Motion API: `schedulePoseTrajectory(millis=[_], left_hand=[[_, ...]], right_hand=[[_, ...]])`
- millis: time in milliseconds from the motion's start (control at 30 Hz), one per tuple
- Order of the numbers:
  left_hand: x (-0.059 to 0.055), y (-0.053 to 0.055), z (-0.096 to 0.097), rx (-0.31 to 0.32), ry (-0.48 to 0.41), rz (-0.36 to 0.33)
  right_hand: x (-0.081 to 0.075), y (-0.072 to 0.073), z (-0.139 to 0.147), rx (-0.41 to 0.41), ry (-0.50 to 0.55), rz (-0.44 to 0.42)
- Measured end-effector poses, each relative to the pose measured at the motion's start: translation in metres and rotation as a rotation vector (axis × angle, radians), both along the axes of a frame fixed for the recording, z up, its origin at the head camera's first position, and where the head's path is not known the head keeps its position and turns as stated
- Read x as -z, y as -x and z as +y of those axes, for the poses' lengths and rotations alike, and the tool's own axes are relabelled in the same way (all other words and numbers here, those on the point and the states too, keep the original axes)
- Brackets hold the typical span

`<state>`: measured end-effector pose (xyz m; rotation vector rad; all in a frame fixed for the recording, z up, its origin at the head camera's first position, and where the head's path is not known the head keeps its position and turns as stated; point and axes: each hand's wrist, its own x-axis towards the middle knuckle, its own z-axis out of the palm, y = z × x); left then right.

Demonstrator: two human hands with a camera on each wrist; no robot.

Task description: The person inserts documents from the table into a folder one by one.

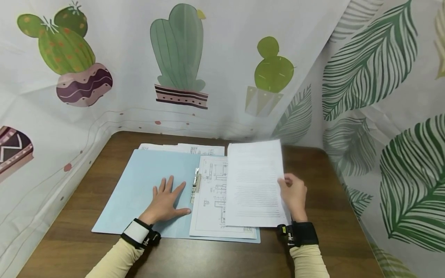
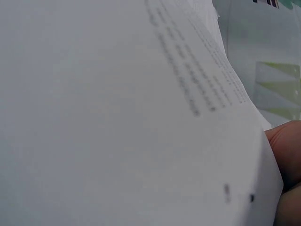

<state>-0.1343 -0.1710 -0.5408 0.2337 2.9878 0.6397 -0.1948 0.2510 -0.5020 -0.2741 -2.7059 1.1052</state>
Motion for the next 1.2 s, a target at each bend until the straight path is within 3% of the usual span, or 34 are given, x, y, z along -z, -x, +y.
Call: schedulePoseTrajectory(millis=[400,733,1200], left_hand=[[0.001,0.0,0.002,-0.001,0.008,-0.008],[0.002,0.001,0.0,0.003,0.013,-0.003],[0.007,0.002,-0.001,0.003,0.004,-0.007]], right_hand=[[0.015,0.0,-0.031,-0.043,0.031,-0.052],[0.027,0.0,-0.051,-0.098,0.045,-0.041],[0.033,-0.001,-0.074,-0.098,0.064,-0.03]])
